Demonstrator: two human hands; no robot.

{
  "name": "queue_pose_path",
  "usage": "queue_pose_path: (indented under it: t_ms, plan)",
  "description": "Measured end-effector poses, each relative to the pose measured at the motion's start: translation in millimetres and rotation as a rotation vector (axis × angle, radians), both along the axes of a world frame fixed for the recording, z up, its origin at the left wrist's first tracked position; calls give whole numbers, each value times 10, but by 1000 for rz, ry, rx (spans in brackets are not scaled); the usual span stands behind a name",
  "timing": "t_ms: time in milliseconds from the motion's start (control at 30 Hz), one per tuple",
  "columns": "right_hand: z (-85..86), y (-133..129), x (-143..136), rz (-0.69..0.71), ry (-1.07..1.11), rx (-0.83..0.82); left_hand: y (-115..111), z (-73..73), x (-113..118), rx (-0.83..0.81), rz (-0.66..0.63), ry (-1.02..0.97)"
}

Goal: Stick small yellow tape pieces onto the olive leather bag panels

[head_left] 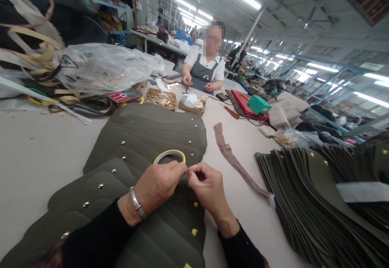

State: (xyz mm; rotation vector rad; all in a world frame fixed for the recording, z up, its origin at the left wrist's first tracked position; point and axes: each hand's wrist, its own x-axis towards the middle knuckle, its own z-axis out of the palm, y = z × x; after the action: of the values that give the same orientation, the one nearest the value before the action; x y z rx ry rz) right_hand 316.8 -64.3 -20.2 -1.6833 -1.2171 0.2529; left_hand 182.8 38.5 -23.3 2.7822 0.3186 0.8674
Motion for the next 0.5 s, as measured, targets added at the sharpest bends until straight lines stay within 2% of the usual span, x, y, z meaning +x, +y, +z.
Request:
queue_pose_path:
  t_ms: [100, 200, 333, 500]
  plan:
    - [-31, 54, 74, -87, 386, -94, -32, 35, 3, 63, 2, -81]
    - [-107, 79, 230, -127, 587, -130, 18, 40, 5, 61, 63, -29]
    - [-207, 67, 360, -20, 549, -138, 163, 21, 25, 33, 169, 195]
    - [-267, 71, 388, 28, 433, -213, 187, 44, 53, 52, 191, 362]
